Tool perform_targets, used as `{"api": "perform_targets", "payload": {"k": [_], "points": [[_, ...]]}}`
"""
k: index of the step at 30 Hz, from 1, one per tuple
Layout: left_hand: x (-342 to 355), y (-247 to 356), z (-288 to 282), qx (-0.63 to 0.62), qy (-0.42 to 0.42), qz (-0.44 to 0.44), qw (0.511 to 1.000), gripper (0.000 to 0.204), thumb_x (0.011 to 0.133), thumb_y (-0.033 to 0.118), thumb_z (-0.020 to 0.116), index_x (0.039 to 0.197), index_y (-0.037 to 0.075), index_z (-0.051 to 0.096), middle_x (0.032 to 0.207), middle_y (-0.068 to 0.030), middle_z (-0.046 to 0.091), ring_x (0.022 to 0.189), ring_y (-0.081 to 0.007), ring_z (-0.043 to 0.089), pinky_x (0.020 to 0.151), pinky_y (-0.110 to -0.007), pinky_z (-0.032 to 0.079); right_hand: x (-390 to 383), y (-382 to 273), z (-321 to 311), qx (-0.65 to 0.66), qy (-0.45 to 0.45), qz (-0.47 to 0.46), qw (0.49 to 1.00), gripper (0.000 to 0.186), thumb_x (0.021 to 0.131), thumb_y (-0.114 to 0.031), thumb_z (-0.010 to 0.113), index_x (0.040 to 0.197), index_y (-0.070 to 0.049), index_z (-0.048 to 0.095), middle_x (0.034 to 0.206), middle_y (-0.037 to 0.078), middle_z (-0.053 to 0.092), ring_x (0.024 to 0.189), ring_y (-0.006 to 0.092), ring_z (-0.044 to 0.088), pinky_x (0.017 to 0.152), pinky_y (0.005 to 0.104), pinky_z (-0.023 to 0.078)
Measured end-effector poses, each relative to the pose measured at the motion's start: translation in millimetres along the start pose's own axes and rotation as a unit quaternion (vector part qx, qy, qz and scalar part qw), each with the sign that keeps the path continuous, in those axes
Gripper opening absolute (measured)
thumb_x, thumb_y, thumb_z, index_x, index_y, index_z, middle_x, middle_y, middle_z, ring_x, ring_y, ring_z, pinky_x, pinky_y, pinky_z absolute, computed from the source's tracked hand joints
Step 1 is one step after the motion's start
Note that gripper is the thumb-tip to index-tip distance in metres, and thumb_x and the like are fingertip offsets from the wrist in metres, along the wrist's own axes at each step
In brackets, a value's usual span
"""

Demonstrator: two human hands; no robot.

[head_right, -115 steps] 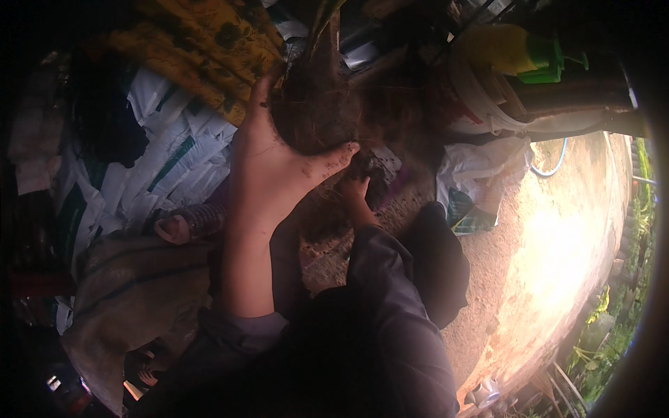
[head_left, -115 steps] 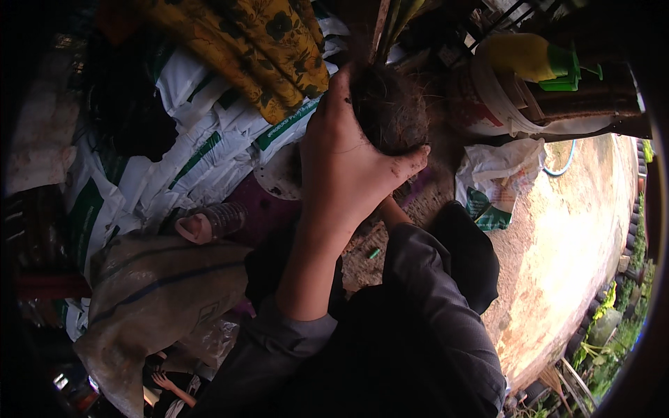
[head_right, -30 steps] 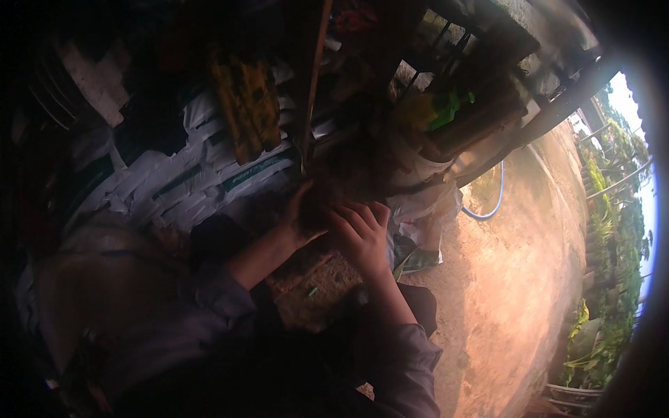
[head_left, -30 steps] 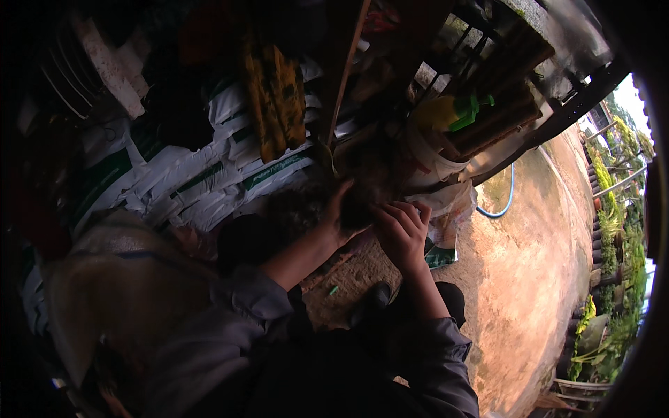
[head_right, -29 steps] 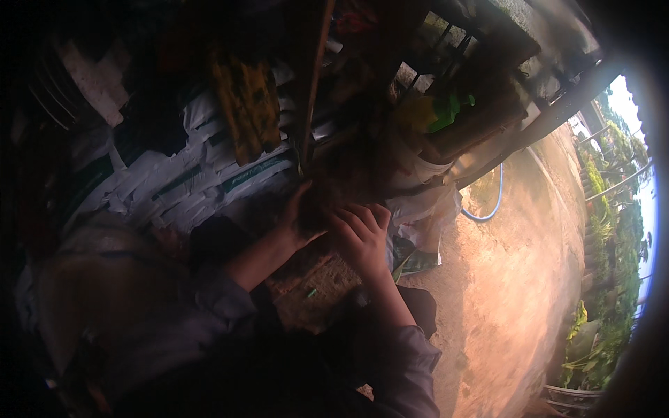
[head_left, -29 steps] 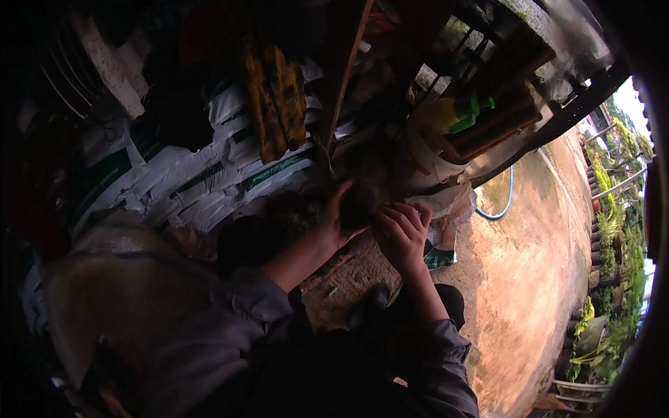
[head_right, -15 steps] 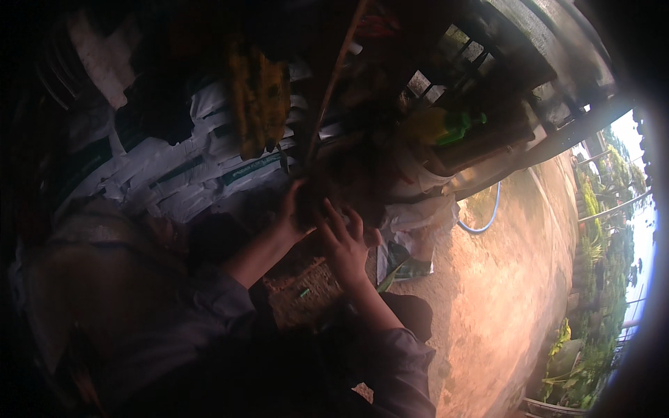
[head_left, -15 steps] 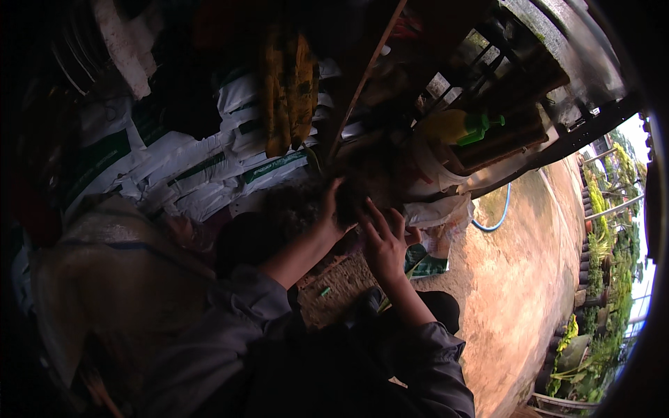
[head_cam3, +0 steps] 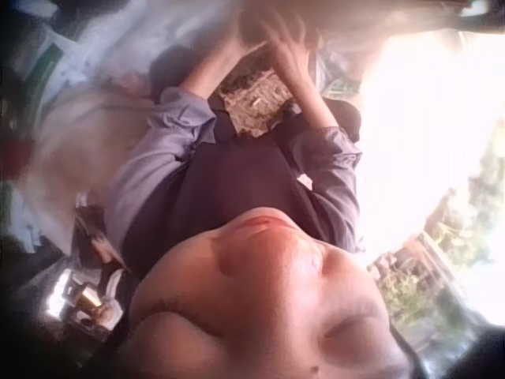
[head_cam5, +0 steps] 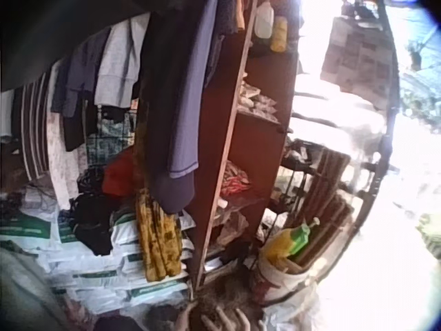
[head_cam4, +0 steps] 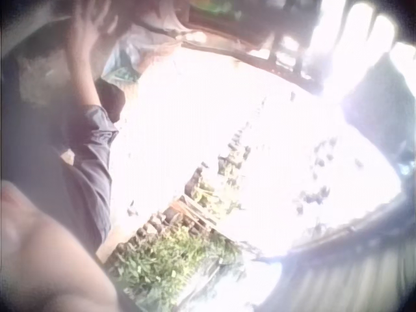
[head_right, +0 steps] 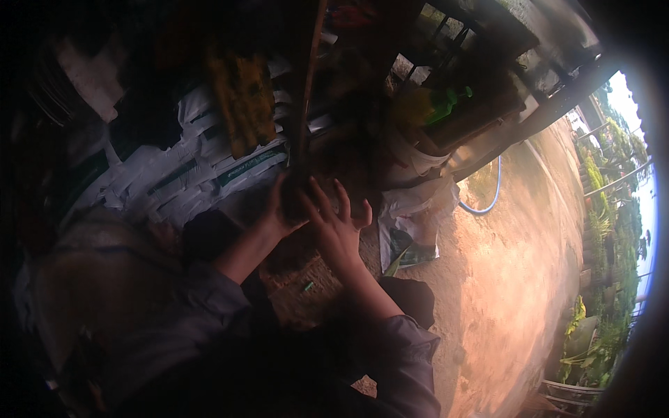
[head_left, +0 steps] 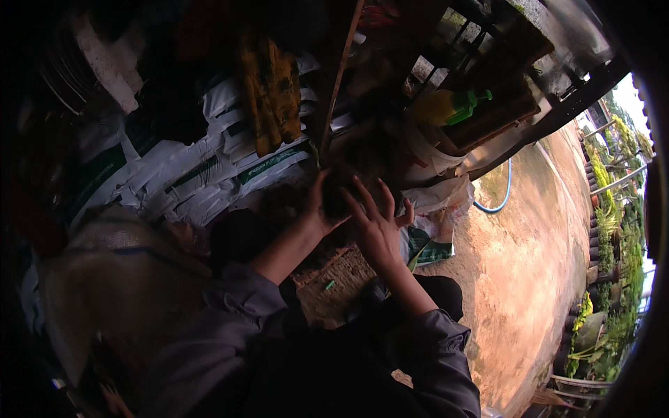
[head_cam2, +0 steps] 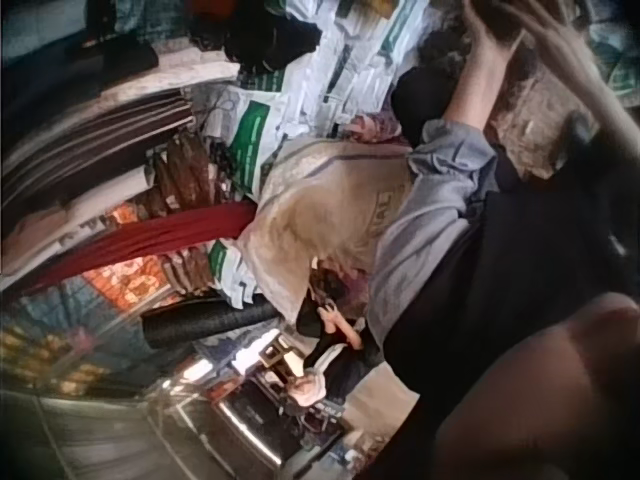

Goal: The person sits on the ground and uses both hands to loosen and remove soil from the root ball of a potted plant. The person repeatedly rotates the root ball and pulls away soil by hand, gradually exposing the roots.

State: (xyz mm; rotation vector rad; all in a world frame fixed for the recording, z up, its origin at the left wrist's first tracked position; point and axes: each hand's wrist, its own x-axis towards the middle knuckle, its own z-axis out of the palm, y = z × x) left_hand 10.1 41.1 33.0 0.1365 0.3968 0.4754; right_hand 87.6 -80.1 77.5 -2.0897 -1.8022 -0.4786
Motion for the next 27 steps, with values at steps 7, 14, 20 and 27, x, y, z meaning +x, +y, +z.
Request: {"api": "perform_targets", "payload": {"k": [7,14,20,27], "points": [[-3,-3,8,0.004,-0.017,-0.017,1.0,0.045,0.093,0.046,0.04,0.112,0.011,0.06,0.101,-0.0067,0.065,0.089,-0.021,0.065,0.074,-0.038,0.057,1,12,-23,0.076,0.025,0.063,0.995,0.053,0.07,-0.001,0.057,0.115,-0.028,0.061,0.144,0.003,0.039,0.132,0.0308,0.031,0.1,0.0528,0.014],[7,-4,2,-0.048,-0.103,-0.039,0.993,0.046,0.093,0.045,0.04,0.113,0.009,0.06,0.103,-0.0082,0.065,0.091,-0.0226,0.065,0.077,-0.04,0.056,12,20,-29,0.104,0.018,0.074,0.992,0.051,0.067,0.004,0.058,0.11,-0.024,0.063,0.143,0.006,0.039,0.129,0.0317,0.036,0.103,0.0509,0.015],[11,-6,6,-0.034,-0.055,-0.009,0.998,0.045,0.093,0.045,0.041,0.11,0.008,0.06,0.1,-0.0084,0.065,0.085,-0.0214,0.066,0.069,-0.037,0.058,23,18,-36,0.089,0.043,0.081,0.992,0.052,0.064,0.006,0.058,0.109,-0.021,0.064,0.148,0.012,0.03,0.132,0.0341,0.029,0.104,0.0432,0.018],[12,-5,3,-0.042,-0.094,-0.028,0.994,0.043,0.094,0.042,0.04,0.111,0.008,0.06,0.101,-0.0081,0.066,0.088,-0.0213,0.065,0.072,-0.036,0.058,19,17,-19,0.121,0.074,0.081,0.987,0.051,0.064,0.001,0.06,0.109,-0.023,0.063,0.151,0.013,0.023,0.133,0.0372,0.026,0.102,0.0475,0.02]]}}
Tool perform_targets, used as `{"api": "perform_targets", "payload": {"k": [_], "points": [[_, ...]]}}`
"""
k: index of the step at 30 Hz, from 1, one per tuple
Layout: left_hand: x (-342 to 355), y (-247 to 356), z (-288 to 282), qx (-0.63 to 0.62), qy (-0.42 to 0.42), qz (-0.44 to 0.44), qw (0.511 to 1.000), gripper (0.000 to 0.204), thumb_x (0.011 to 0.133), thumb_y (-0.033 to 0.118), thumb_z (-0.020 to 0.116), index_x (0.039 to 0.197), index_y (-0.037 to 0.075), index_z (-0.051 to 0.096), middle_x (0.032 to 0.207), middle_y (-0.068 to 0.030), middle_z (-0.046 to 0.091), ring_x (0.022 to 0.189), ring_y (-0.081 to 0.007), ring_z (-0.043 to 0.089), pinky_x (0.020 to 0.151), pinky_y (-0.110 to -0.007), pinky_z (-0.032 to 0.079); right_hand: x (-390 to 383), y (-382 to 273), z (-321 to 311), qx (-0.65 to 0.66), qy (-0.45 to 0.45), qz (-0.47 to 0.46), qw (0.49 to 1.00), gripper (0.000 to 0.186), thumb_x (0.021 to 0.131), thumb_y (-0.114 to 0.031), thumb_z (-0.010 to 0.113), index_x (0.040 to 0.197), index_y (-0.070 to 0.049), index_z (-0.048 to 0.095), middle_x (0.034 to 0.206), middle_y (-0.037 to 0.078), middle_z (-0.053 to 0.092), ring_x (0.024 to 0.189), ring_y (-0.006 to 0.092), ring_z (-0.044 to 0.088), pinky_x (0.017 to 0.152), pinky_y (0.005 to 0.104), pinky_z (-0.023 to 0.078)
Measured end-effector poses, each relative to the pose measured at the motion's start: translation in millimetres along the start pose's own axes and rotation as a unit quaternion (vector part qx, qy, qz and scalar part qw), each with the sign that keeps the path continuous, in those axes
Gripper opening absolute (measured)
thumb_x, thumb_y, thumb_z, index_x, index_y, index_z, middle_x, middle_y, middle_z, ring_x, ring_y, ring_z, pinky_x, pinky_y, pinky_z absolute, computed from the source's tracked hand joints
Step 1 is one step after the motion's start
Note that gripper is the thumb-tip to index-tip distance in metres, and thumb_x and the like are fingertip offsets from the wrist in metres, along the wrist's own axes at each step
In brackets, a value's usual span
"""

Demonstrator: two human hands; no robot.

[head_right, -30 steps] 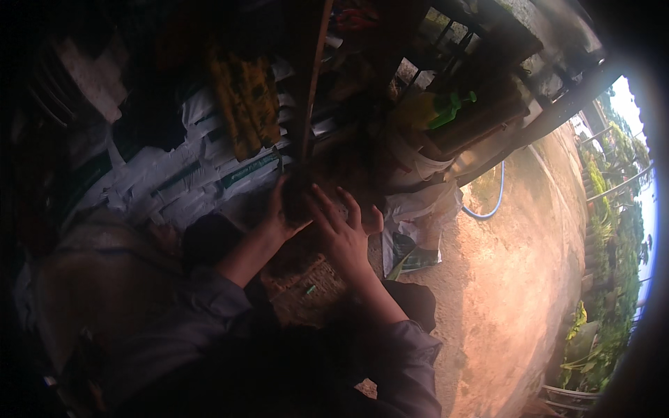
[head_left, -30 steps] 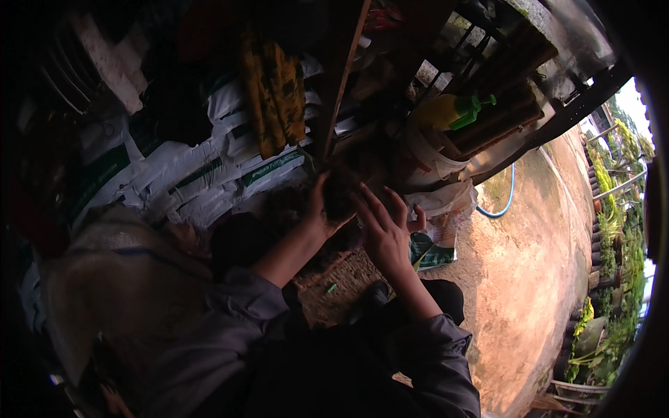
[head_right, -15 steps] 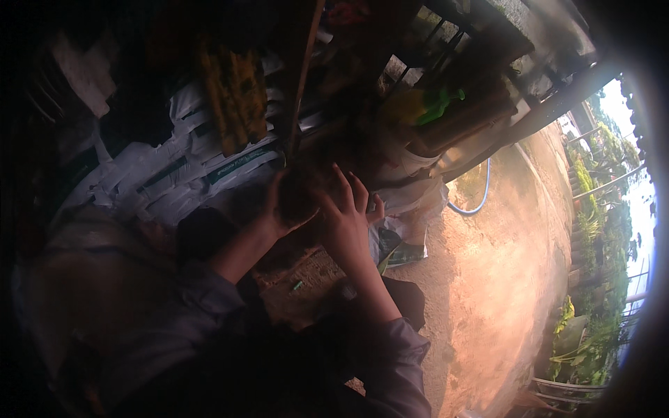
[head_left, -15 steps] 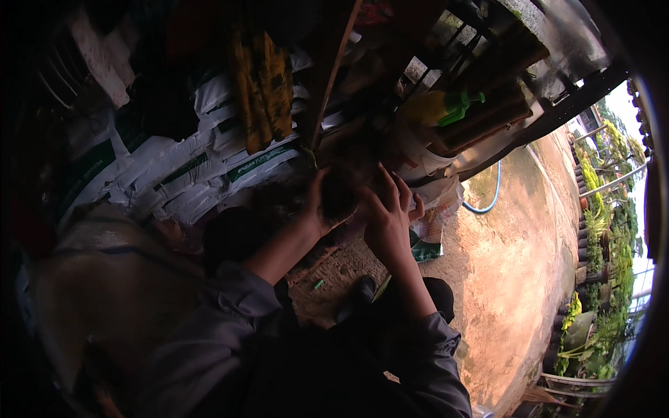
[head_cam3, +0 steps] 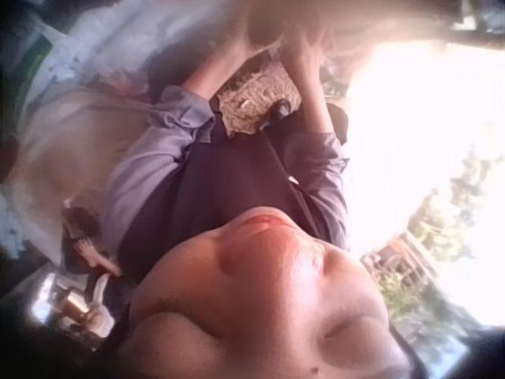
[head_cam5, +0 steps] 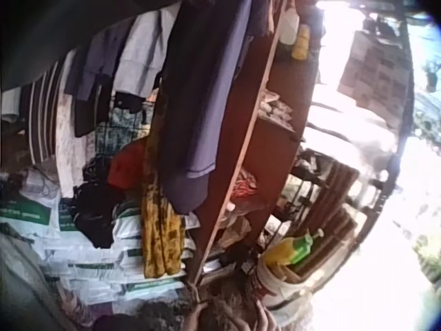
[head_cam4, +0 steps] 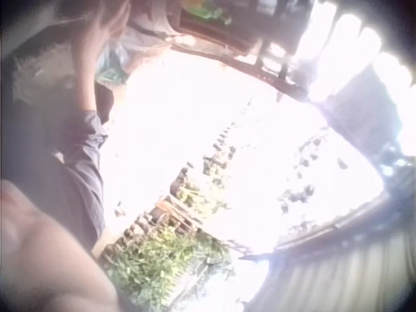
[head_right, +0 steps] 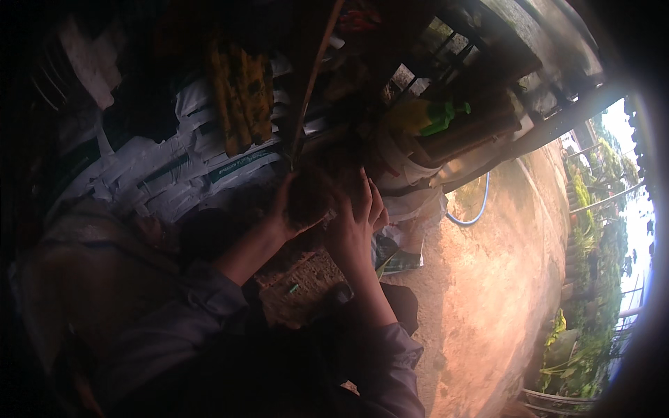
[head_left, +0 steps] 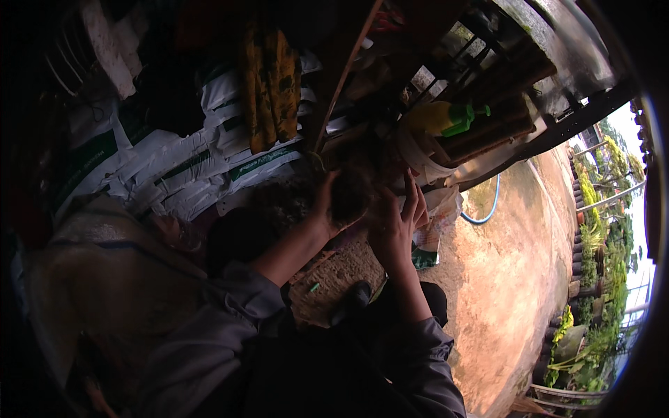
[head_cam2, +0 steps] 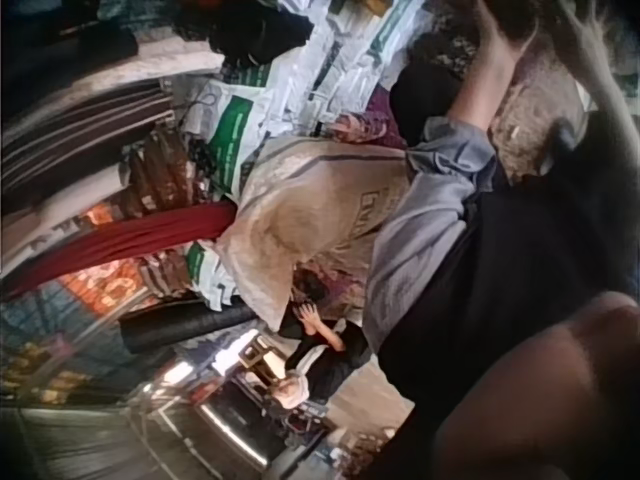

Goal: The person sits on the ground and uses both hands to loosen and remove soil from the root ball of a potted plant. The person repeatedly rotates the root ball and pulls away soil by hand, gradually exposing the roots.

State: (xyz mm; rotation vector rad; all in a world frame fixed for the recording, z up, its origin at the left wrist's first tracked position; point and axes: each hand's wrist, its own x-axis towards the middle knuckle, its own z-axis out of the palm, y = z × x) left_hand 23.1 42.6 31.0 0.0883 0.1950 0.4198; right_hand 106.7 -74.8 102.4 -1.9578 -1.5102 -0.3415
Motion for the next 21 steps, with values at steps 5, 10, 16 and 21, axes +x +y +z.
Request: {"api": "perform_targets", "payload": {"k": [5,10,16,21], "points": [[0,-1,-1,0.015,0.034,-0.003,0.999,0.043,0.093,0.043,0.042,0.111,0.009,0.06,0.1,-0.0074,0.066,0.087,-0.0207,0.066,0.071,-0.036,0.058,-5,0,2,-0.061,-0.039,-0.022,0.997,0.044,0.068,0.0,0.056,0.107,-0.018,0.064,0.149,0.013,0.027,0.133,0.0358,0.028,0.103,0.0483,0.02],[-12,1,12,0.077,0.097,-0.027,0.992,0.045,0.093,0.048,0.04,0.11,0.011,0.06,0.097,-0.0056,0.066,0.084,-0.0191,0.067,0.07,-0.036,0.058,-7,2,3,-0.056,-0.04,-0.04,0.997,0.042,0.068,-0.002,0.057,0.106,-0.017,0.063,0.149,0.012,0.028,0.133,0.0355,0.028,0.103,0.0494,0.02],[-13,3,5,0.127,0.107,-0.033,0.985,0.048,0.093,0.046,0.042,0.121,0.009,0.053,0.108,-0.0101,0.063,0.092,-0.0223,0.065,0.074,-0.04,0.058,-5,-8,-4,-0.103,-0.117,-0.089,0.984,0.051,0.066,0.004,0.053,0.11,-0.019,0.063,0.147,0.009,0.033,0.131,0.0335,0.031,0.103,0.0486,0.017],[-14,3,12,0.124,0.106,-0.039,0.986,0.05,0.094,0.048,0.038,0.124,0.01,0.052,0.112,-0.01,0.061,0.094,-0.0219,0.064,0.073,-0.039,0.058,-6,-9,1,-0.066,-0.077,-0.059,0.993,0.043,0.066,0.001,0.056,0.103,-0.02,0.066,0.146,0.009,0.034,0.131,0.032,0.033,0.101,0.0488,0.018]]}}
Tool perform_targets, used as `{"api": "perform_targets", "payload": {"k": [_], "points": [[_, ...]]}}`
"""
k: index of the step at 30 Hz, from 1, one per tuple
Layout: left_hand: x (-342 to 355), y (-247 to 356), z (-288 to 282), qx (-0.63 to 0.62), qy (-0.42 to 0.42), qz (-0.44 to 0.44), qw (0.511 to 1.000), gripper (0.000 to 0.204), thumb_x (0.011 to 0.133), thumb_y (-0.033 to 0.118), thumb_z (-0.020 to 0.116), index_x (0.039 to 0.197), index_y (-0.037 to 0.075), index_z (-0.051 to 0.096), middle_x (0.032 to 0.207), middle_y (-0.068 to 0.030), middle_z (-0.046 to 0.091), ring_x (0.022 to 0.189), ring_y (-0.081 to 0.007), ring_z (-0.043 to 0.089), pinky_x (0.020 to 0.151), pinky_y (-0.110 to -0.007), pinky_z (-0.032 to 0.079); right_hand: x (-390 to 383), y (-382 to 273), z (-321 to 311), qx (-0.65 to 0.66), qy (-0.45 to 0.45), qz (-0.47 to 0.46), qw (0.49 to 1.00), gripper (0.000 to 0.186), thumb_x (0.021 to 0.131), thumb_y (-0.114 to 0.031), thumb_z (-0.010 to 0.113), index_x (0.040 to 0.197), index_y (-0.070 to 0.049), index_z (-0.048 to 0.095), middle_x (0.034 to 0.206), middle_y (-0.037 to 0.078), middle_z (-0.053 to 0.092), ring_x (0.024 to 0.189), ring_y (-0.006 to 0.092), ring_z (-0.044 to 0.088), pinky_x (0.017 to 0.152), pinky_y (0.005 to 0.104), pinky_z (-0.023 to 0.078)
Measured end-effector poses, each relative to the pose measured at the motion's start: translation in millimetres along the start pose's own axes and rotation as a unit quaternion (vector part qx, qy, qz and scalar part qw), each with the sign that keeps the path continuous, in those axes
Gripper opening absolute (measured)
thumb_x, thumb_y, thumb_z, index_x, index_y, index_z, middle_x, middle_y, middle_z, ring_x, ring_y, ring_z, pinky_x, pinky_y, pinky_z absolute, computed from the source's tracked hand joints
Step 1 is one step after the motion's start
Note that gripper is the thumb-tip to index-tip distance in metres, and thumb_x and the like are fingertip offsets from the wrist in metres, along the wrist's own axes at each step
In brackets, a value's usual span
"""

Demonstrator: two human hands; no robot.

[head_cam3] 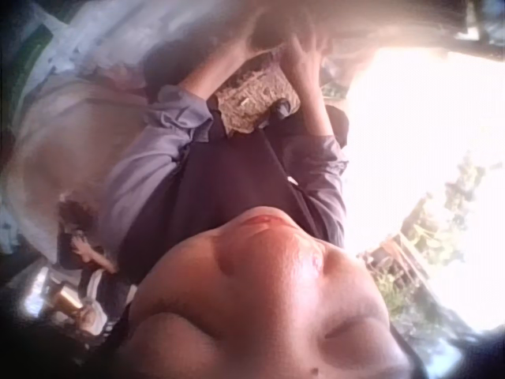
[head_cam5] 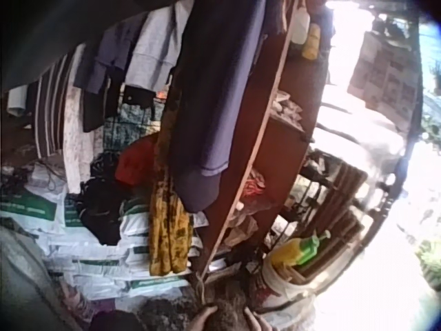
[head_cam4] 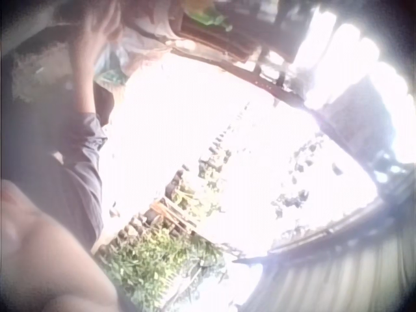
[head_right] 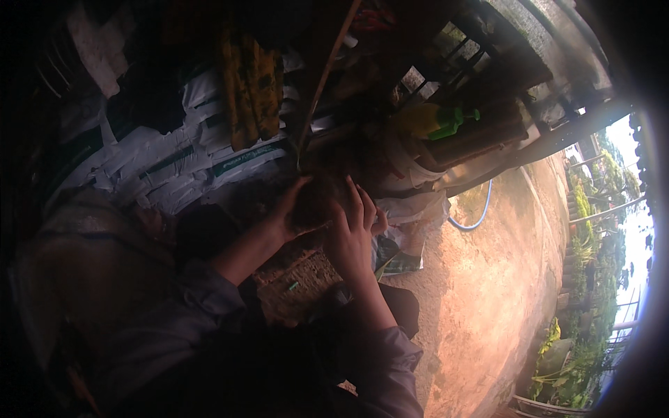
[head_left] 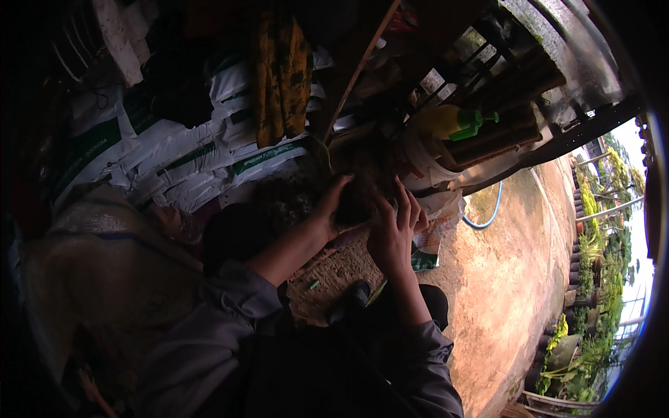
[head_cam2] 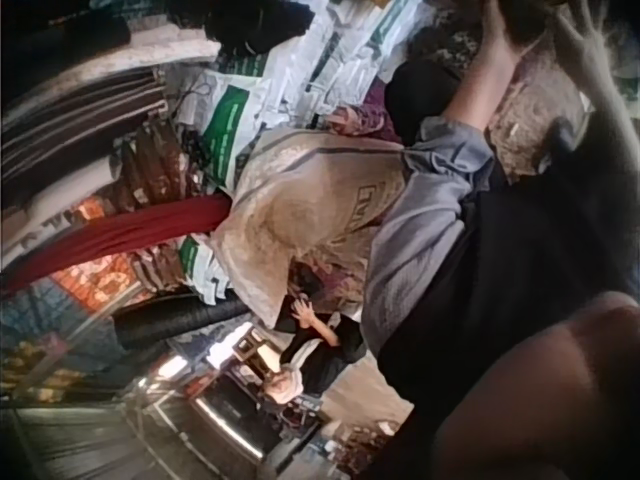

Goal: The person sits on the ground and uses both hands to loosen and remove soil from the root ball of a potted plant. The person repeatedly rotates the root ball and pulls away soil by hand, gradually exposing the roots.

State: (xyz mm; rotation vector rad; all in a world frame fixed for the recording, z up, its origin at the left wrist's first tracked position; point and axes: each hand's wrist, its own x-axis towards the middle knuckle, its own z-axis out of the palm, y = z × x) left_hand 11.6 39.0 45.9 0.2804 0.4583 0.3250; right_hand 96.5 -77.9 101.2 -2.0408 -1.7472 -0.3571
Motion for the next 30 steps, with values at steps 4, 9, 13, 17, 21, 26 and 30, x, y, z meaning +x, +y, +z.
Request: {"api": "perform_targets", "payload": {"k": [4,9,13,17,21,26,30], "points": [[2,-1,-4,0.034,0.034,0.018,0.999,0.051,0.094,0.049,0.036,0.125,0.011,0.052,0.113,-0.0089,0.061,0.095,-0.0212,0.064,0.072,-0.039,0.058,1,-4,-4,-0.031,-0.001,-0.026,0.999,0.034,0.066,-0.007,0.061,0.096,-0.021,0.066,0.147,0.009,0.034,0.132,0.0314,0.032,0.1,0.0518,0.018],[5,5,-9,-0.015,0.024,0.048,0.998,0.051,0.093,0.05,0.037,0.122,0.011,0.054,0.11,-0.0078,0.062,0.092,-0.0196,0.064,0.07,-0.036,0.058,-1,-8,-5,-0.074,-0.007,-0.052,0.996,0.04,0.069,-0.003,0.058,0.097,-0.027,0.071,0.144,0.008,0.039,0.129,0.0304,0.035,0.101,0.0475,0.019],[-2,11,3,-0.031,0.009,0.062,0.998,0.05,0.092,0.05,0.04,0.117,0.01,0.057,0.105,-0.007,0.064,0.085,-0.019,0.065,0.069,-0.036,0.058,-7,-1,10,-0.06,0.09,-0.073,0.991,0.035,0.067,-0.017,0.065,0.097,-0.036,0.068,0.145,0.001,0.038,0.131,0.0285,0.031,0.102,0.0506,0.014],[1,12,-4,-0.073,-0.01,0.058,0.996,0.047,0.091,0.049,0.043,0.114,0.01,0.058,0.1,-0.0062,0.065,0.081,-0.019,0.066,0.067,-0.036,0.058,-10,-4,8,-0.081,0.051,-0.058,0.994,0.039,0.069,-0.017,0.064,0.1,-0.04,0.068,0.145,0.0,0.038,0.132,0.0287,0.029,0.103,0.0507,0.011],[2,9,-7,-0.094,-0.005,0.062,0.994,0.046,0.092,0.048,0.044,0.113,0.01,0.058,0.099,-0.0064,0.065,0.082,-0.0194,0.066,0.067,-0.038,0.058,-13,-7,14,-0.091,0.048,-0.048,0.994,0.04,0.069,-0.017,0.064,0.101,-0.041,0.067,0.145,0.0,0.037,0.133,0.0286,0.029,0.103,0.0508,0.011],[5,4,-9,-0.05,0.013,0.077,0.996,0.045,0.092,0.048,0.045,0.112,0.01,0.059,0.102,-0.0067,0.065,0.088,-0.0202,0.065,0.073,-0.039,0.057,-14,-22,15,-0.099,0.035,-0.048,0.993,0.043,0.073,-0.007,0.059,0.1,-0.038,0.07,0.146,0.007,0.035,0.132,0.0313,0.028,0.102,0.0465,0.013],[-1,5,-3,-0.065,0.016,0.051,0.996,0.045,0.091,0.048,0.046,0.114,0.01,0.058,0.104,-0.0067,0.064,0.092,-0.0202,0.064,0.077,-0.037,0.056,-13,-20,16,-0.098,0.048,-0.03,0.994,0.041,0.074,-0.009,0.06,0.102,-0.037,0.069,0.148,0.009,0.031,0.133,0.0324,0.027,0.102,0.0464,0.012]]}}
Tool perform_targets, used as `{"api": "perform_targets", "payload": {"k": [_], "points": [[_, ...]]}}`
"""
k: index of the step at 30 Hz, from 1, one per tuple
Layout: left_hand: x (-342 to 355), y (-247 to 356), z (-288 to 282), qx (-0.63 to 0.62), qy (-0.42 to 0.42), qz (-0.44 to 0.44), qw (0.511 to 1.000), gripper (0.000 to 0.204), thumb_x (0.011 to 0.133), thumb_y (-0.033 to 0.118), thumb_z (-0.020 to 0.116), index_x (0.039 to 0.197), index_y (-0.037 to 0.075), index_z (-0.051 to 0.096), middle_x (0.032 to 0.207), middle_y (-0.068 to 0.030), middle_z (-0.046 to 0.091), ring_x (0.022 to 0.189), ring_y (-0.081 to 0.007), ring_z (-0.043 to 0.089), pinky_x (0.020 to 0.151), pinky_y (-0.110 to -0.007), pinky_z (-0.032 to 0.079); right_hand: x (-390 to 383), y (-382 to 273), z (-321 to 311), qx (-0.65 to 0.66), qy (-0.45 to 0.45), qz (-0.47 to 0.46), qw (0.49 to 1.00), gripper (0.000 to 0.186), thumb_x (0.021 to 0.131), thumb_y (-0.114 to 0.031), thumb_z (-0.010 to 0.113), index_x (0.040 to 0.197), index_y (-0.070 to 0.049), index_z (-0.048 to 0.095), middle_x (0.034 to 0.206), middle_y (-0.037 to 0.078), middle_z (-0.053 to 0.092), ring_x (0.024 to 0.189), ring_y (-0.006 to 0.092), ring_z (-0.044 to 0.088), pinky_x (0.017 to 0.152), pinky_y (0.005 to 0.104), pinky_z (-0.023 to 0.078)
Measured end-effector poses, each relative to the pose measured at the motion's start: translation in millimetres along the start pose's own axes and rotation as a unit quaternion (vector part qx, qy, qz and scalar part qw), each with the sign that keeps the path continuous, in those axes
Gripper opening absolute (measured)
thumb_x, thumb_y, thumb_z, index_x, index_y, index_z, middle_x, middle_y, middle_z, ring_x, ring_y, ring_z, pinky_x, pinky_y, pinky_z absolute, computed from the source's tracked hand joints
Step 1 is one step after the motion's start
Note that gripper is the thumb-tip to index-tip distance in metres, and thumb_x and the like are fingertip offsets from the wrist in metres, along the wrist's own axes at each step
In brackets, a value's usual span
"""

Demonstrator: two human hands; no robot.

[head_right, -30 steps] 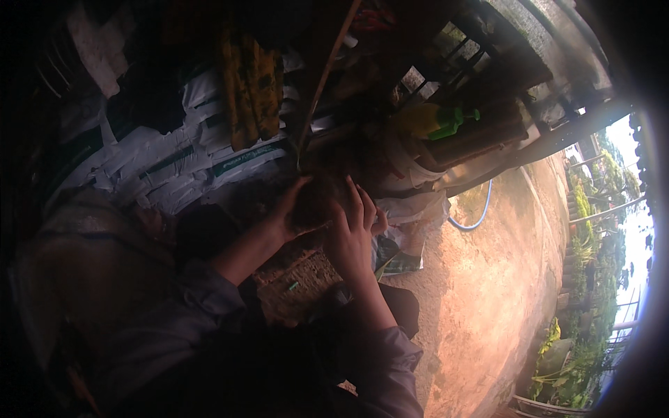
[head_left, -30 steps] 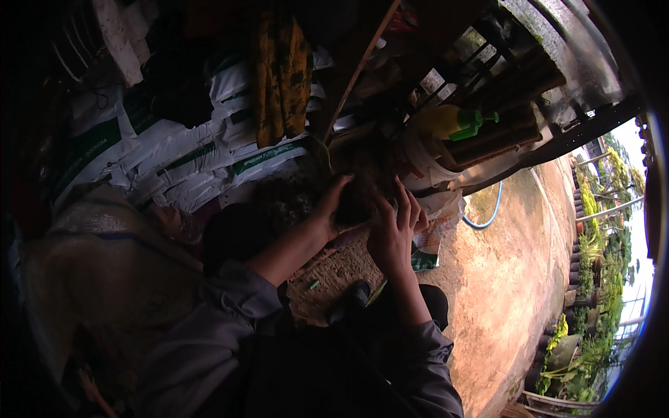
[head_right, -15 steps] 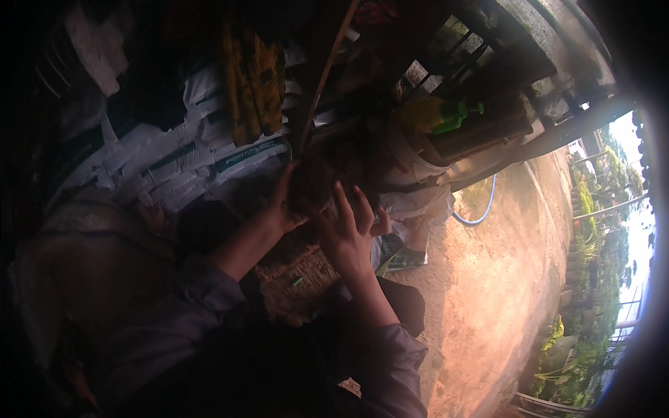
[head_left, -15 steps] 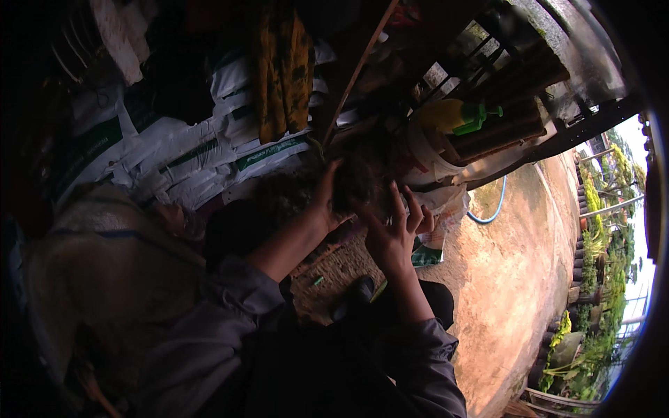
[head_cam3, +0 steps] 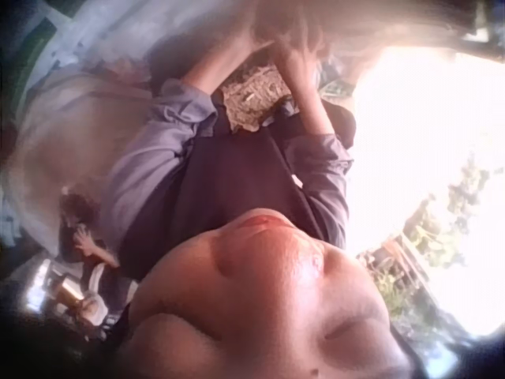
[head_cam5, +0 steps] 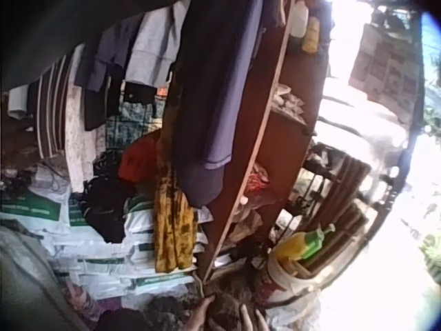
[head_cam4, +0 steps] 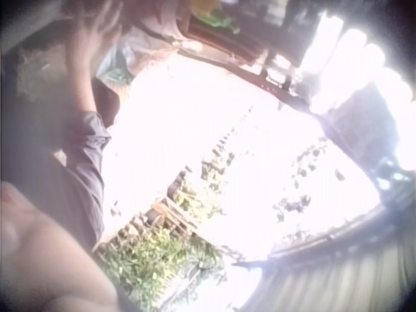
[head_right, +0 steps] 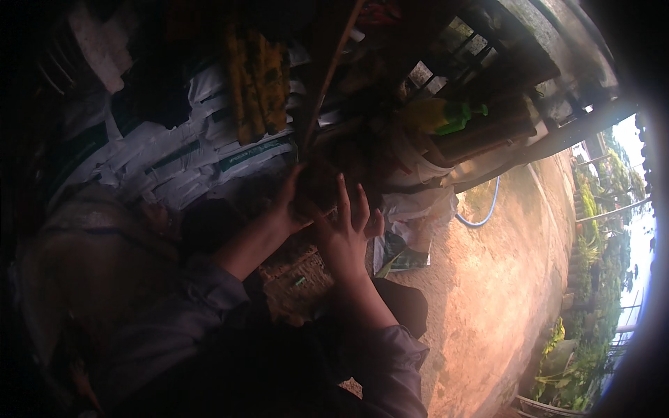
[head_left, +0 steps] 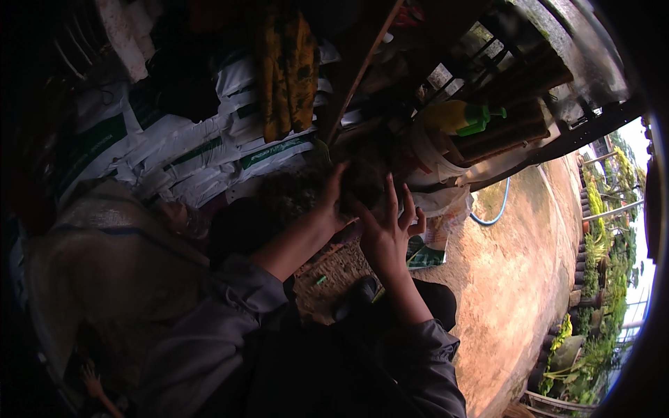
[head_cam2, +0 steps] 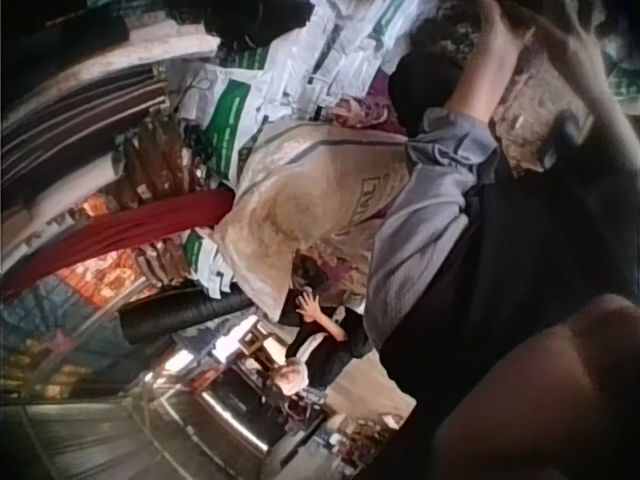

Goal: The person sits on the ground and uses both hands to loosen and remove soil from the root ball of a potted plant. The person repeatedly rotates the root ball and pulls away soil by hand, gradually exposing the roots.

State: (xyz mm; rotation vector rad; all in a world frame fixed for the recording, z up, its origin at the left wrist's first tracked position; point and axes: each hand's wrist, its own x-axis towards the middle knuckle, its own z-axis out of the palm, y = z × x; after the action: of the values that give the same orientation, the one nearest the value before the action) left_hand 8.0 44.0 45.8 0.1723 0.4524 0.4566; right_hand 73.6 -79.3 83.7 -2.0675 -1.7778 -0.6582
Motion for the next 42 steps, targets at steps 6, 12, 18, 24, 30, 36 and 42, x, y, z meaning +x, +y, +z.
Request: {"api": "perform_targets", "payload": {"k": [6,12,18,24,30,36,42], "points": [[-1,-1,3,-0.014,0.021,0.012,1.0,0.046,0.091,0.047,0.048,0.116,0.01,0.058,0.107,-0.0063,0.064,0.092,-0.0205,0.064,0.08,-0.037,0.056,9,-1,-5,0.072,-0.064,0.042,0.994,0.05,0.063,-0.016,0.069,0.108,-0.037,0.066,0.149,0.011,0.028,0.132,0.0368,0.029,0.1,0.0534,0.018],[-11,-2,18,-0.005,0.037,-0.005,0.999,0.048,0.092,0.047,0.044,0.119,0.01,0.057,0.111,-0.0068,0.062,0.096,-0.0215,0.063,0.079,-0.036,0.056,7,12,-5,0.169,-0.059,0.04,0.983,0.052,0.063,-0.005,0.066,0.106,-0.033,0.069,0.147,0.015,0.03,0.129,0.0382,0.032,0.102,0.0485,0.024],[-2,-2,12,-0.04,-0.024,-0.004,0.999,0.048,0.093,0.045,0.039,0.119,0.008,0.056,0.11,-0.0092,0.062,0.095,-0.023,0.063,0.079,-0.038,0.056,20,22,-25,0.115,-0.013,0.044,0.992,0.053,0.064,0.003,0.057,0.105,-0.028,0.071,0.143,0.015,0.037,0.127,0.0364,0.035,0.103,0.0455,0.023],[5,-5,0,-0.084,-0.103,0.0,0.991,0.046,0.093,0.044,0.041,0.115,0.007,0.058,0.105,-0.0092,0.064,0.09,-0.0222,0.065,0.078,-0.039,0.057,8,31,-8,0.239,0.005,0.059,0.969,0.052,0.066,-0.003,0.062,0.113,-0.024,0.063,0.143,0.012,0.037,0.127,0.0337,0.036,0.1,0.0475,0.021],[4,-4,7,-0.1,-0.123,-0.008,0.987,0.045,0.093,0.043,0.041,0.115,0.009,0.059,0.104,-0.0079,0.065,0.09,-0.021,0.065,0.078,-0.039,0.056,11,34,-11,0.147,-0.013,0.072,0.986,0.051,0.065,-0.002,0.06,0.113,-0.02,0.06,0.143,0.011,0.037,0.128,0.0332,0.036,0.101,0.048,0.021],[1,-2,12,-0.067,-0.104,-0.006,0.992,0.044,0.093,0.043,0.042,0.114,0.009,0.06,0.105,-0.0073,0.065,0.09,-0.0204,0.066,0.074,-0.038,0.058,12,25,-19,0.073,-0.033,0.055,0.995,0.051,0.067,0.0,0.056,0.114,-0.017,0.059,0.144,0.014,0.035,0.129,0.035,0.032,0.102,0.0454,0.022],[6,-2,-3,-0.039,-0.12,-0.017,0.992,0.044,0.094,0.042,0.042,0.114,0.007,0.059,0.103,-0.0094,0.066,0.088,-0.0211,0.067,0.072,-0.037,0.059,14,26,-22,0.031,-0.049,0.039,0.998,0.05,0.067,0.001,0.057,0.111,-0.023,0.062,0.148,0.012,0.03,0.132,0.036,0.028,0.104,0.0485,0.017]]}}
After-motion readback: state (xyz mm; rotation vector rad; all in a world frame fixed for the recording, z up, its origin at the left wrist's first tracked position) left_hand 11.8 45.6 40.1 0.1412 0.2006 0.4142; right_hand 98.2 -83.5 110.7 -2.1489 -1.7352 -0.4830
